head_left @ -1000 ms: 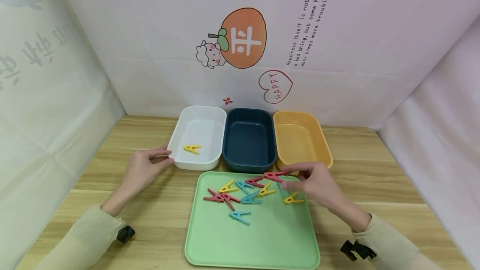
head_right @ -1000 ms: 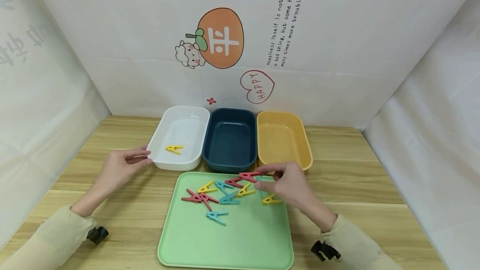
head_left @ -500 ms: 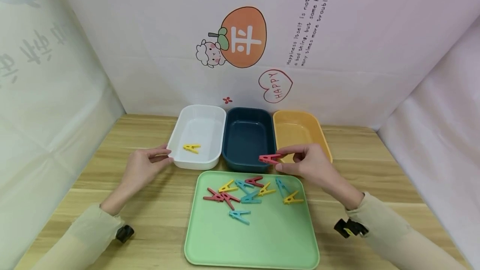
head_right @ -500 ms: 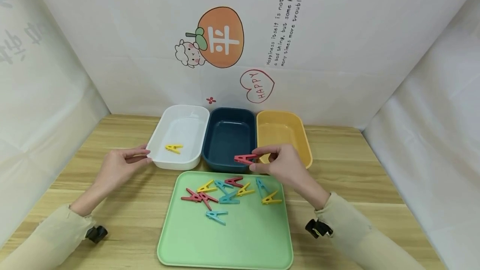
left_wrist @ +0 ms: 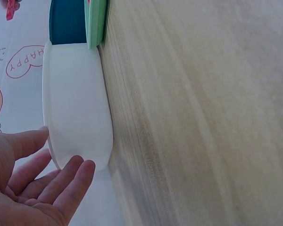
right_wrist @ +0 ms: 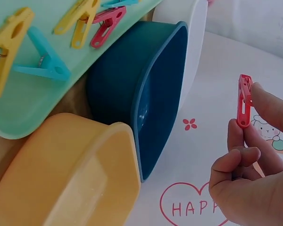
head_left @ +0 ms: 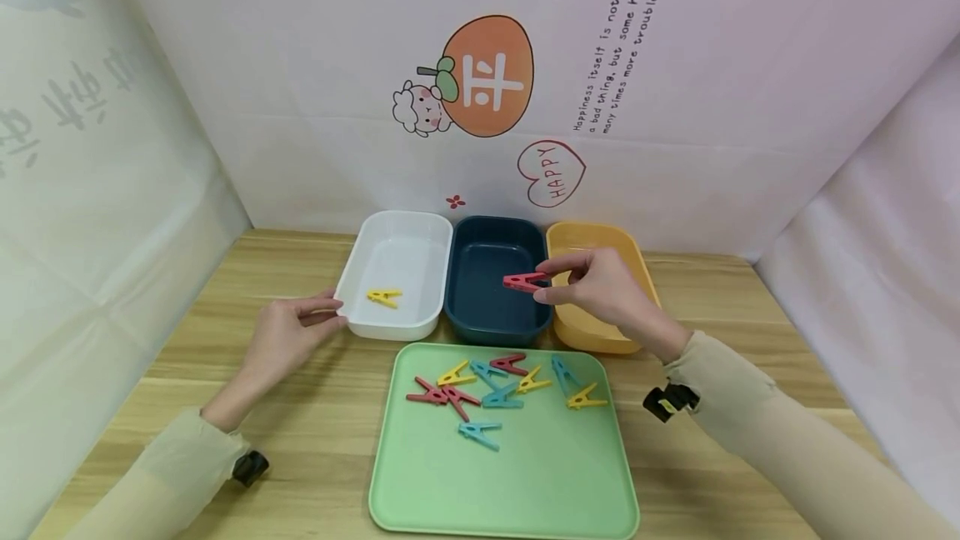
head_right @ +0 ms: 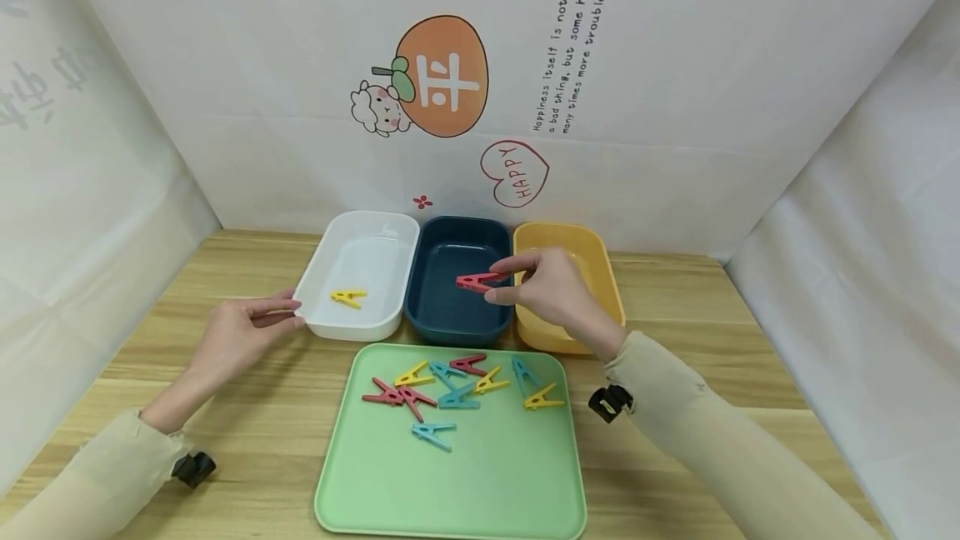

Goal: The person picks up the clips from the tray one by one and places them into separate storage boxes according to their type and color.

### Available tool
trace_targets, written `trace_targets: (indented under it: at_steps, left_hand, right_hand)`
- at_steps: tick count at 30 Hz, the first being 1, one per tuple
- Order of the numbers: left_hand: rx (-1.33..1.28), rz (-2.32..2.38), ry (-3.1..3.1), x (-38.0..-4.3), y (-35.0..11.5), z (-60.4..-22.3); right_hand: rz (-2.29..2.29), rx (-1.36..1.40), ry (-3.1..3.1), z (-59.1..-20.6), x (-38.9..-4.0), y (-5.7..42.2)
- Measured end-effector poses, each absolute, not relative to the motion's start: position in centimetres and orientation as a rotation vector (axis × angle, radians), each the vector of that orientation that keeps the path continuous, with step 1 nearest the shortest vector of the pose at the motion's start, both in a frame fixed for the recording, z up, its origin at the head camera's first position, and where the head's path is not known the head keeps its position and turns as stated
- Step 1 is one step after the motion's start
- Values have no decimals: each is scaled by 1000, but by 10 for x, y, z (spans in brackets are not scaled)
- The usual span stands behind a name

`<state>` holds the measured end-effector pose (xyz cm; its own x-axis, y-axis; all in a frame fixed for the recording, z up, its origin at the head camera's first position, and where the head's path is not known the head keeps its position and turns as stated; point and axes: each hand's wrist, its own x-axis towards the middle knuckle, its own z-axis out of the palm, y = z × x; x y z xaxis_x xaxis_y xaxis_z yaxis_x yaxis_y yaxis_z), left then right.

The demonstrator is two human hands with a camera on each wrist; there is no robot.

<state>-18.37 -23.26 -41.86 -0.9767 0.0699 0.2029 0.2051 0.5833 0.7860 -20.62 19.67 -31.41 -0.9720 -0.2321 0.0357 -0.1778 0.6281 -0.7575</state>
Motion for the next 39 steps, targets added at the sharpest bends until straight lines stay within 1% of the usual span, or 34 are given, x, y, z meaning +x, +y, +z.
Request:
trace_targets:
  at_steps: [9, 19, 33, 39]
  left_hand:
    - [-227, -1343, -2660, -184, -233, -419]
    - [-230, -1330, -2662, -186, -232, -417]
    - [-229, -1326, -2664, -188, -233, -420]
    - [-228, -1326, -2667, -187, -233, -419]
  right_hand:
    - [-1275, -311, 2745, -313, -224, 183]
    - [-1238, -290, 2727, -319, -248, 173]
    - [-1215, -263, 2684, -338, -283, 162]
    - [-1199, -254, 2681, -348, -292, 158]
